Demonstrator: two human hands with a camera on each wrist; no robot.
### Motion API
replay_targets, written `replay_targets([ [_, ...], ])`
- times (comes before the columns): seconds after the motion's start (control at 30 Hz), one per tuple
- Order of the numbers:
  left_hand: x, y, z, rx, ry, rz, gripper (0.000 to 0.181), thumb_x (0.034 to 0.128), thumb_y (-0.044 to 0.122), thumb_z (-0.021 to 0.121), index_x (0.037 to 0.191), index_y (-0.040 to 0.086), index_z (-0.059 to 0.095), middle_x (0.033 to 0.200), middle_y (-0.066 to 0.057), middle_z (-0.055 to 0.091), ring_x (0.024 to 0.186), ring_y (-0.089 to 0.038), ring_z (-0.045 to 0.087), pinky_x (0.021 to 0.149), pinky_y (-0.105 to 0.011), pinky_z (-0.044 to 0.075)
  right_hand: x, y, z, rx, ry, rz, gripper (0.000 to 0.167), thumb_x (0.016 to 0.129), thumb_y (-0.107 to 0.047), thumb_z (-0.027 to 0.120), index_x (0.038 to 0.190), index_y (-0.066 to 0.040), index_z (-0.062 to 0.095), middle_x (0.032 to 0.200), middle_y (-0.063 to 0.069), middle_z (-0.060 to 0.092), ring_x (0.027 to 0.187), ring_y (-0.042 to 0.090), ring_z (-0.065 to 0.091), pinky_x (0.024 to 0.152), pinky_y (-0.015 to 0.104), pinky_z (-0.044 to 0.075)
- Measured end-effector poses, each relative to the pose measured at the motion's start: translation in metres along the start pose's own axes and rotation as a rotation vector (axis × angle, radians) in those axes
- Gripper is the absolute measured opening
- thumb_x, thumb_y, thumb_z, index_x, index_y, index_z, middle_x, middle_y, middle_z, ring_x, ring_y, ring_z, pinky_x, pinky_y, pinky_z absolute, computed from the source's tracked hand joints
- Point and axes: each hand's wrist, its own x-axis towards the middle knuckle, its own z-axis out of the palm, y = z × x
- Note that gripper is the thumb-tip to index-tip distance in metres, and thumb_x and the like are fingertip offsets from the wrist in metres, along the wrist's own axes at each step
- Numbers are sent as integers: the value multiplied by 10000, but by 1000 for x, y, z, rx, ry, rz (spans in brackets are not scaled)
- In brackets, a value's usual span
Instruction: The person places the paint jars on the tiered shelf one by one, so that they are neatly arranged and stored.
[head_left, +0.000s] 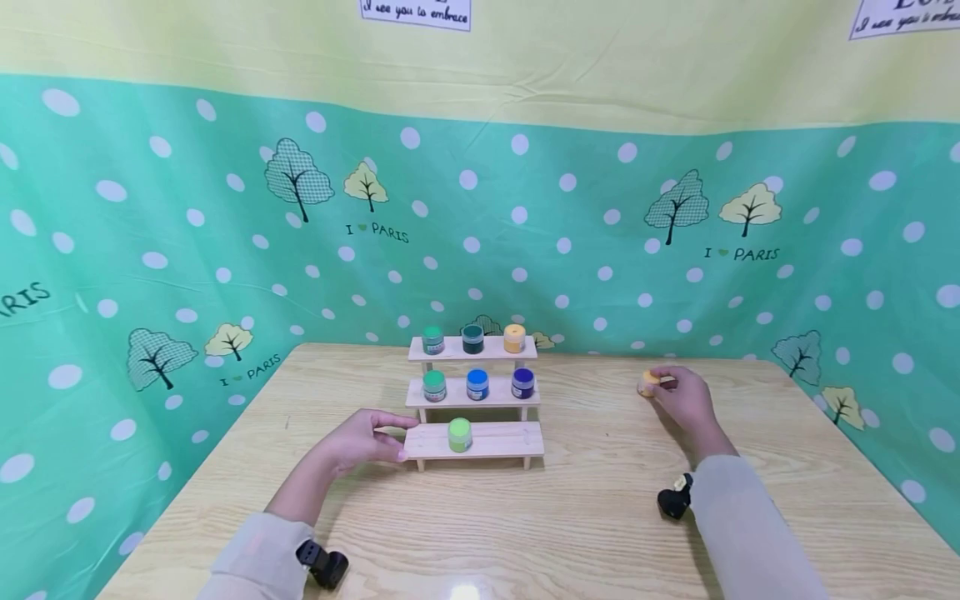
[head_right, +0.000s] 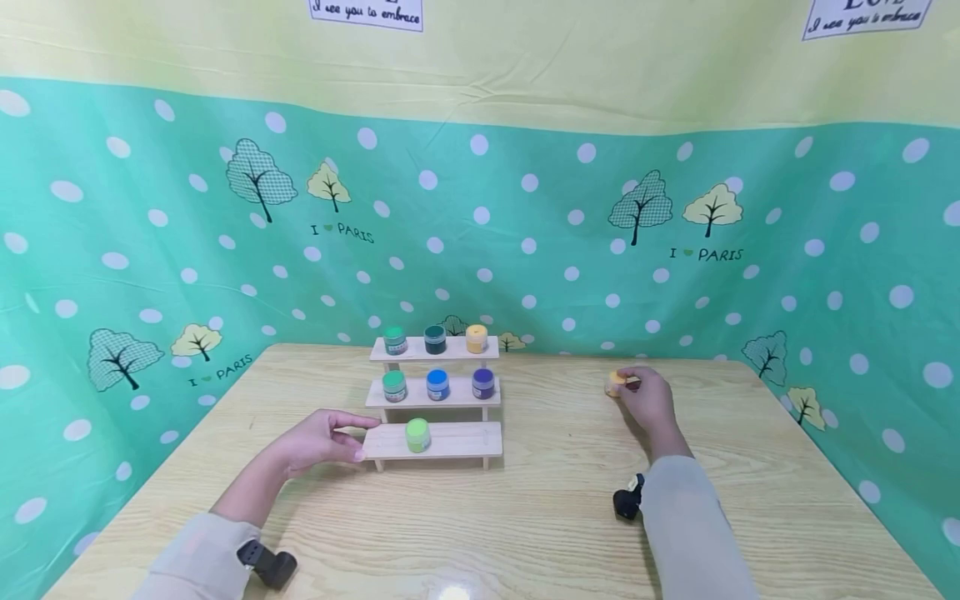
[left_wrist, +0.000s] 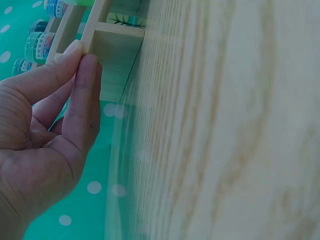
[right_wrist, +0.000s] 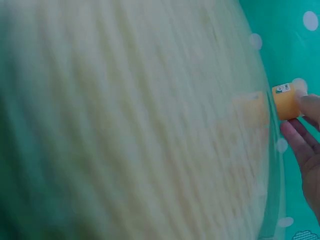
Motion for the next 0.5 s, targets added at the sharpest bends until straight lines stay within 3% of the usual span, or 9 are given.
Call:
replay_targets([
  [0.2,1,-2,0,5,3,5,545,771,-75,765,1289,-41,599,1276,-226,572,872,-227,676,759,-349,581,-4,-7,-6,25,-18,-47,365,924,-125,682,1238,43,604,1258,277,552,1082,432,573,886,519,503],
  [0.5,0,-3,1,11,8,13,543,769,-81,761,1286,-47,598,1256,-226,579,870,-228,676,762,-343,579,-7,-13,-9,22,-14,-136,316,906,-62,688,1197,45,630,1244,257,560,1056,432,605,835,486,549],
])
